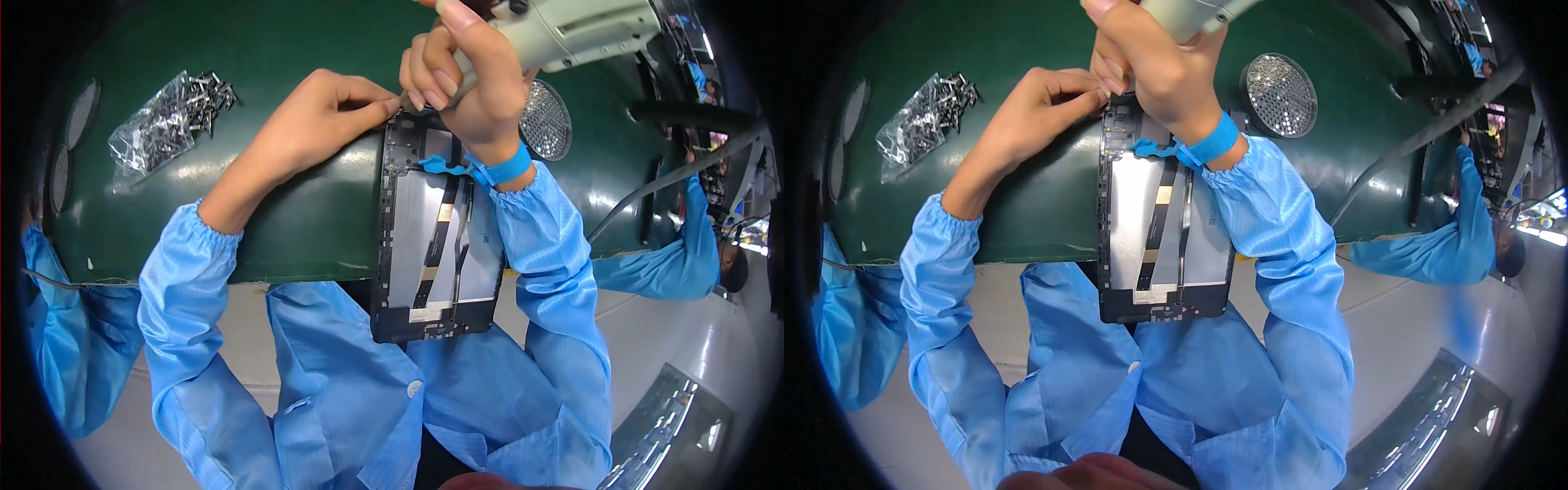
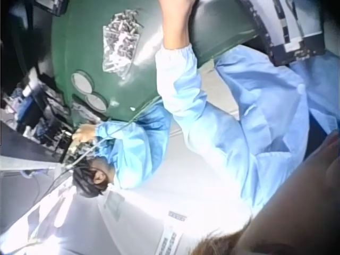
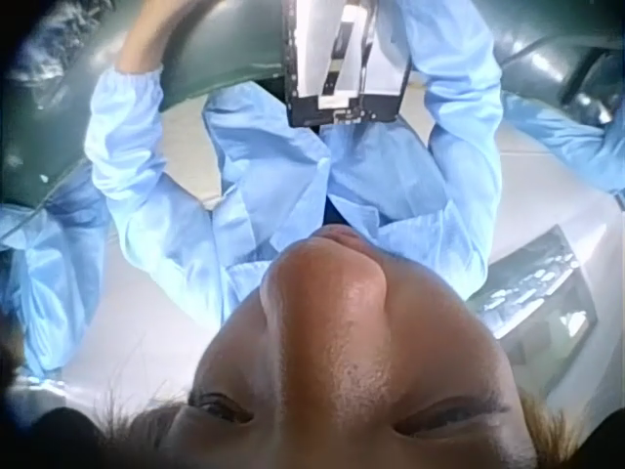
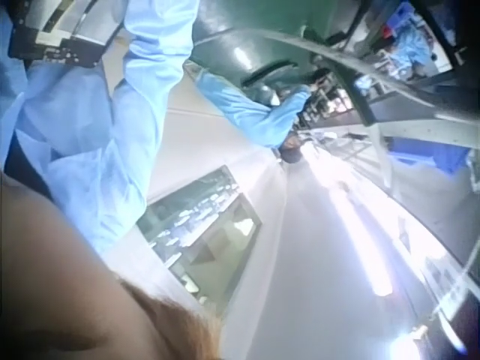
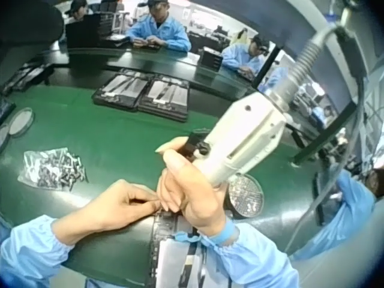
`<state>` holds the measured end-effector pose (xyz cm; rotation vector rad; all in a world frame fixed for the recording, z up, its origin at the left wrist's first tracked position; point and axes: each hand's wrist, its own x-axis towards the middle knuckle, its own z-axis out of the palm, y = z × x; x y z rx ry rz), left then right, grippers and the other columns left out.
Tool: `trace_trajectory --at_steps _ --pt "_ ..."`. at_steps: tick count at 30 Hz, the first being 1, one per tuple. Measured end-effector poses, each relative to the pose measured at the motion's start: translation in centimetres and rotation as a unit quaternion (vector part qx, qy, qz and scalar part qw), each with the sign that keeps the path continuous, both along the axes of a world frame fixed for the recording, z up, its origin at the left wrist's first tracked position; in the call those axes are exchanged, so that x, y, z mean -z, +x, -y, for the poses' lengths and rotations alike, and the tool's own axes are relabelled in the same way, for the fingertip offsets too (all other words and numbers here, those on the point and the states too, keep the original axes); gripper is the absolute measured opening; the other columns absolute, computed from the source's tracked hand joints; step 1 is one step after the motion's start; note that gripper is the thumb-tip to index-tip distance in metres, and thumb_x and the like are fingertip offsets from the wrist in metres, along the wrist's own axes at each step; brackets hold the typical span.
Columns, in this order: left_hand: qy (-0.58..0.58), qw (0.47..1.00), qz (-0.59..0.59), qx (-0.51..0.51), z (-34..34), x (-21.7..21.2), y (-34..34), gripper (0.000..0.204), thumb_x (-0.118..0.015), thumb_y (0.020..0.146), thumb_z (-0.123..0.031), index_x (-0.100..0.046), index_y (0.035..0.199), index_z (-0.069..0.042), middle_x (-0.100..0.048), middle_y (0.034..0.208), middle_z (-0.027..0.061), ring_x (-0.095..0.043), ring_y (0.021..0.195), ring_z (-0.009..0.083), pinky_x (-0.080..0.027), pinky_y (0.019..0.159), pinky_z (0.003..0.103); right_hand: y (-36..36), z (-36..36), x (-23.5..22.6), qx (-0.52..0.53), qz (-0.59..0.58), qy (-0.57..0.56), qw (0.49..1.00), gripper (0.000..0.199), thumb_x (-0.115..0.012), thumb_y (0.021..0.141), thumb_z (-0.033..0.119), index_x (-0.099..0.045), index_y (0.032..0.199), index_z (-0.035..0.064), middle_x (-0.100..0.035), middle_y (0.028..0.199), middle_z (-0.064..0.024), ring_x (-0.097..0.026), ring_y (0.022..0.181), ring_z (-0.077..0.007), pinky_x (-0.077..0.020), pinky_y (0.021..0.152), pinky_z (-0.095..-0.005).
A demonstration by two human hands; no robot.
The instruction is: The person assembles tablet devices by placing small metal brackets onto tablet frames, driving screws with an electric screwdriver, and placing the assembled devices onto a conveyor line.
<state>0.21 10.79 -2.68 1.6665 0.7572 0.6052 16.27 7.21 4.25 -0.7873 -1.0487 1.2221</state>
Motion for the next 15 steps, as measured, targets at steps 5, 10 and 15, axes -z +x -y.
trace_trajectory --at_steps 5,10,15 --pt "0.001 1.0 0.024 0.007 -0.2 0.4 -0.2 0.025 -0.068 0.089 -0.017 -0.072 0.102 0.004 -0.073 0.086 0.0142 -0.065 0.076 0.0131 -0.052 0.072 0.028 0.0 0.1 1.2 -0.031 -0.013 -0.036 0.999 0.021 -0.047 0.099 0.016 -0.051 0.111 -0.001 -0.035 0.049 -0.0007 -0.035 0.037 -0.0129 -0.0374 0.041 -0.0292" --pt "-0.011 1.0 -0.018 0.023 -0.2 0.5 -0.3 0.024 -0.062 0.093 -0.014 -0.069 0.104 0.007 -0.069 0.087 0.006 -0.06 0.079 0.0084 -0.049 0.073 0.023 -0.4 0.1 1.6 -0.039 -0.017 -0.019 0.999 0.025 -0.044 0.1 0.021 -0.05 0.111 -0.0003 -0.034 0.048 -0.0015 -0.035 0.037 -0.0139 -0.0374 0.041 -0.03" --pt "-0.005 0.999 -0.009 0.033 -0.2 0.4 -0.3 0.024 -0.062 0.094 -0.014 -0.069 0.104 0.006 -0.069 0.085 0.0061 -0.06 0.078 0.0082 -0.049 0.071 0.023 -0.4 0.1 1.7 -0.04 -0.014 -0.016 0.999 0.024 -0.044 0.1 0.021 -0.05 0.111 0.0001 -0.035 0.048 -0.0016 -0.034 0.037 -0.0138 -0.0375 0.041 -0.03"
